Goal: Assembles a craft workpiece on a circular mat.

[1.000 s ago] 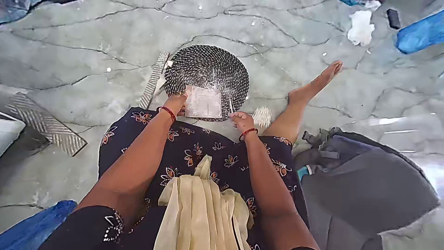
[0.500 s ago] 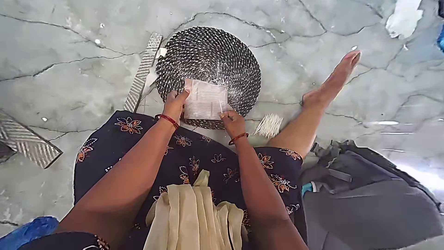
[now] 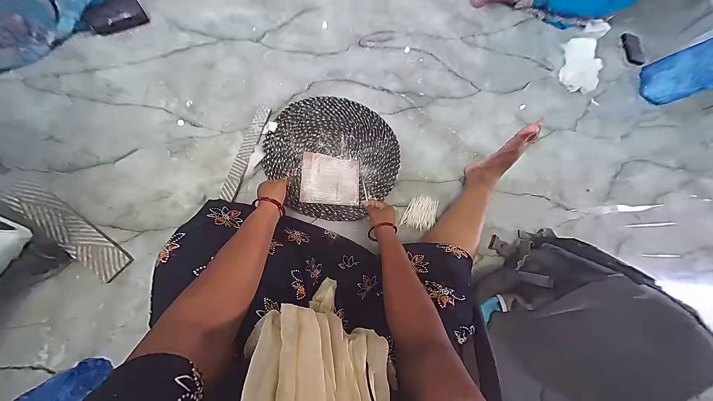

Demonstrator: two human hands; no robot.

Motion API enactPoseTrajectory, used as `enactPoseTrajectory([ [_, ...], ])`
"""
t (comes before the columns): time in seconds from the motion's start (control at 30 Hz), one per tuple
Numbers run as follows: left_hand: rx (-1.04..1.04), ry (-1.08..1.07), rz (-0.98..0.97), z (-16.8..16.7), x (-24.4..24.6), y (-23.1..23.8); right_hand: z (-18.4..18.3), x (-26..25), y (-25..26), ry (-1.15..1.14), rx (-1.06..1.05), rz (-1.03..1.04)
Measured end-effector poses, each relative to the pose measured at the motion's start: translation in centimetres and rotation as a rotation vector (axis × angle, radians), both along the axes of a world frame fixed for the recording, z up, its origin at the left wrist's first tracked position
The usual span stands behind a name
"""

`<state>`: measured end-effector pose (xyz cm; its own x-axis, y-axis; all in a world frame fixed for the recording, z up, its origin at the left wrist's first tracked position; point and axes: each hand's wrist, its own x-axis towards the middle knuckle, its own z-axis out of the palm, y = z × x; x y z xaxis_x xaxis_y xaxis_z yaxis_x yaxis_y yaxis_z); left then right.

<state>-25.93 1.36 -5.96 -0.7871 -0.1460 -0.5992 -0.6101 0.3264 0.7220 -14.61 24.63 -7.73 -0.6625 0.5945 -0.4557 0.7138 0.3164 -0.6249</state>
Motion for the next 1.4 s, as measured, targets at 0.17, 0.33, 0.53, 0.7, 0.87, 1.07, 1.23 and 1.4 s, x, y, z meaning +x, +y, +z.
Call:
enactPoseTrajectory([
  [0.17, 0.000, -0.117, 0.108, -0.4, 0.8, -0.5, 0.9, 1.5, 0.4, -0.111, 0.029, 0.092],
  [0.33, -0.422, -0.098, -0.422, 2.7, 4.7, -0.5, 2.1, 4.1, 1.0, -0.269, 0.068, 0.191],
  [0.53, -0.275, 0.259, -0.769, 3.5, 7.0, -0.9, 7.8, 6.1, -0.7, 0.245, 0.135, -0.085],
  [0.7, 0.298, 0.218, -0.858, 4.0, 9.6, 1.9, 5.8, 5.3, -5.4, 0.531, -0.701, -0.225],
  [0.87, 0.072, 0.129, -0.882, 5.7, 8.2, 2.2, 4.6, 3.4, -7.7, 0.449, -0.723, -0.231],
  [1.07, -0.509, 0.116, -1.067, 4.1, 3.6, 2.0, 5.2, 1.3, -5.4, -0.011, 0.120, 0.289],
  [1.23, -0.635, 0.061, -0.983, 2.6, 1.9, 2.5, 3.1, 1.1, -4.0, 0.085, 0.377, 0.448],
  [1.4, -0.566, 0.053, -0.931, 1.4, 1.6, 2.9, 0.7, 0.3, -5.9, 0.032, 0.400, 0.853],
])
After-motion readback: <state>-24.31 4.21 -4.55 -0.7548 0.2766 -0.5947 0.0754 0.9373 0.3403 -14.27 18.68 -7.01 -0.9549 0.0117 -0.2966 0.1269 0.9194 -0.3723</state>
